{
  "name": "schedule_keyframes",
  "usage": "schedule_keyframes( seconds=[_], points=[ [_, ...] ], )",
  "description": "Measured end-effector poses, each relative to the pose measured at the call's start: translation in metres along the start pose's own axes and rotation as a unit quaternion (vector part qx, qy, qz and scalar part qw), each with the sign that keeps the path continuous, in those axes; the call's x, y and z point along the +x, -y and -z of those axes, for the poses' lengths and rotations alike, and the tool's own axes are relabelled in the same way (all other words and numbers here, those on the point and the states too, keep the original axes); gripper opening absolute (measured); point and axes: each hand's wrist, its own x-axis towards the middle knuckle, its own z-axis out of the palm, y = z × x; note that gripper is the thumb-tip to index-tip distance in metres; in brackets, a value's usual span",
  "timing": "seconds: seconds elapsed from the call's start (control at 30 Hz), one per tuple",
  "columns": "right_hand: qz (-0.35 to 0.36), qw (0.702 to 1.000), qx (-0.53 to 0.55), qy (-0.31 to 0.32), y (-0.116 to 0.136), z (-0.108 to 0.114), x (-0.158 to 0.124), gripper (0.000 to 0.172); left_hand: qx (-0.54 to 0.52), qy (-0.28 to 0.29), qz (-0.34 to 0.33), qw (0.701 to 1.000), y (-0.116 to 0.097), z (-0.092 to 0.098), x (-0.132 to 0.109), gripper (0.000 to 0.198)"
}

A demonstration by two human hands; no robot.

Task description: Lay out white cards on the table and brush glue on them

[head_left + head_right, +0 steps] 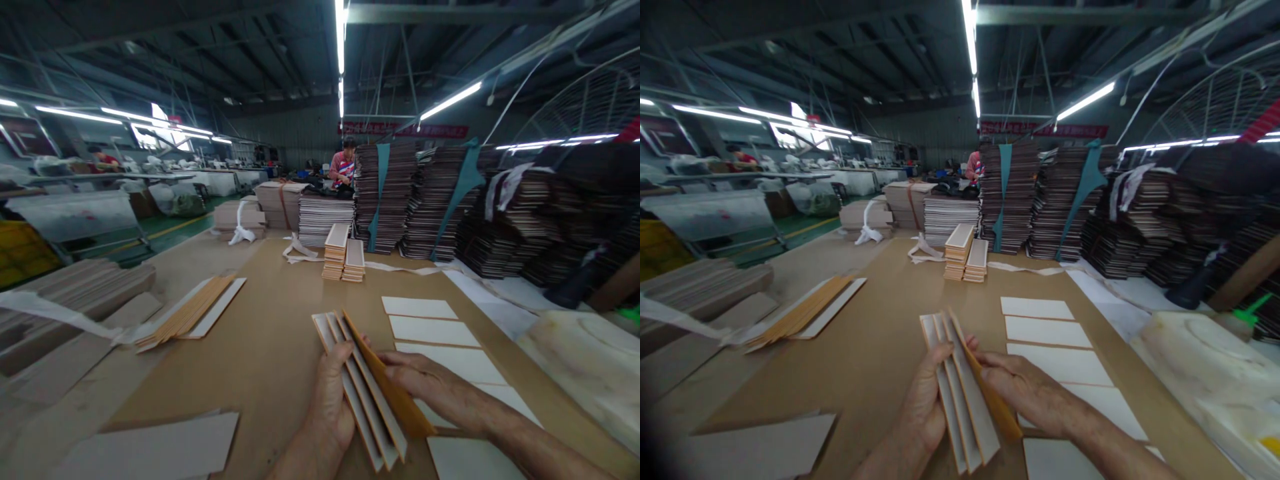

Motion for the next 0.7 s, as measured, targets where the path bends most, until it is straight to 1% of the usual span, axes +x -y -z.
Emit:
schedule_keyframes(
  seconds=[0.07, 0.17, 0.23, 0.3, 0.4, 0.47, 0.53, 0.57, 0.63, 0.7],
  points=[
    [-0.015, 1.0, -0.008, 0.019, 0.006, 0.001, 0.001, 0.043, -0.01, -0.004, 0.005, 1.0, -0.001, 0.0, 0.001, 0.028],
    [-0.058, 0.997, -0.033, 0.025, 0.01, 0.008, 0.0, 0.049, -0.013, -0.012, 0.029, 0.999, -0.002, 0.001, 0.006, 0.032],
    [-0.097, 0.993, -0.068, 0.025, 0.009, 0.016, -0.005, 0.055, -0.009, -0.039, 0.026, 0.999, -0.002, 0.003, 0.01, 0.034],
    [-0.119, 0.986, -0.115, 0.022, 0.004, 0.03, -0.011, 0.058, -0.005, -0.071, 0.007, 0.997, 0.0, 0.005, 0.014, 0.038],
    [-0.11, 0.975, -0.195, -0.019, -0.013, 0.065, -0.014, 0.06, -0.007, -0.092, -0.016, 0.996, 0.004, 0.008, 0.016, 0.043],
    [-0.107, 0.961, -0.244, -0.075, -0.029, 0.098, -0.007, 0.062, -0.003, -0.1, -0.012, 0.995, 0.005, 0.009, 0.015, 0.044],
    [-0.111, 0.937, -0.306, -0.128, -0.046, 0.134, 0.006, 0.064, 0.014, -0.104, 0.002, 0.994, 0.006, 0.009, 0.013, 0.043],
    [-0.115, 0.925, -0.335, -0.14, -0.054, 0.151, 0.014, 0.061, 0.022, -0.103, 0.006, 0.994, 0.006, 0.008, 0.012, 0.043],
    [-0.114, 0.905, -0.382, -0.148, -0.07, 0.181, 0.032, 0.05, 0.035, -0.1, 0.011, 0.994, 0.006, 0.008, 0.011, 0.045],
    [-0.107, 0.893, -0.416, -0.138, -0.084, 0.201, 0.049, 0.039, 0.043, -0.1, 0.013, 0.994, 0.005, 0.008, 0.011, 0.05]
  ],
)
